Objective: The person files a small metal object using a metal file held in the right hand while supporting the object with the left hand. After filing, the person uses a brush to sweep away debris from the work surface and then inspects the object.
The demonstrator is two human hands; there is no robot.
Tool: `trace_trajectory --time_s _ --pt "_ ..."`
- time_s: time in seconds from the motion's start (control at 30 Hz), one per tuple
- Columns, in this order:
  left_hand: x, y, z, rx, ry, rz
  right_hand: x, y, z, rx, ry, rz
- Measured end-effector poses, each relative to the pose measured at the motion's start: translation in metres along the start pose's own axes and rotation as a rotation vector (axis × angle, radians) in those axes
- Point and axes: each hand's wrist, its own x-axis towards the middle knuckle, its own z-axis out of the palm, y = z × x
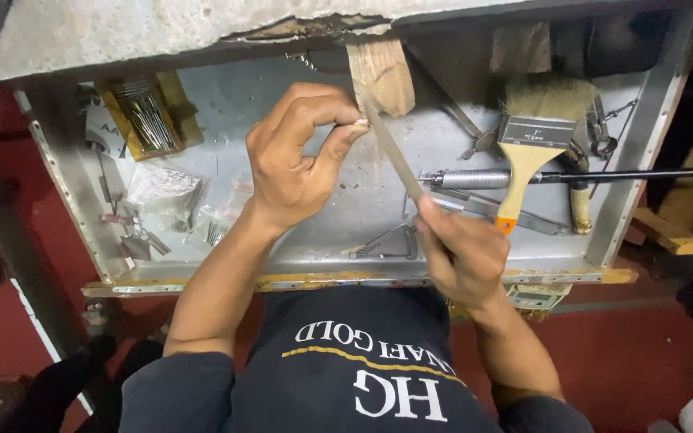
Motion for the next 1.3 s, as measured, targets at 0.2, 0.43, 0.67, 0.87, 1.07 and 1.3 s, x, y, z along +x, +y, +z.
trace_trajectory --time_s 0.2,0.43,0.67,0.87,1.07,1.3 --pt "-0.003 -0.003 0.000 0.042 0.002 0.017 0.035 -0.012 -0.004 -0.098 -0.080 -0.060" --pt "-0.001 -0.003 -0.001 0.004 -0.017 0.008 -0.003 0.004 0.004 0.007 -0.010 0.015" --pt "-0.003 -0.003 0.000 0.039 -0.001 0.001 0.019 0.001 0.007 -0.129 -0.015 -0.080" --pt "-0.002 -0.006 0.000 0.080 -0.009 0.056 0.009 -0.001 0.007 -0.107 -0.005 -0.053" --pt "-0.003 -0.006 0.002 0.016 0.001 0.009 0.003 0.008 0.014 -0.109 0.011 -0.082" --pt "-0.004 -0.011 0.007 -0.090 0.113 -0.001 0.050 -0.007 0.012 -0.106 0.108 -0.164"
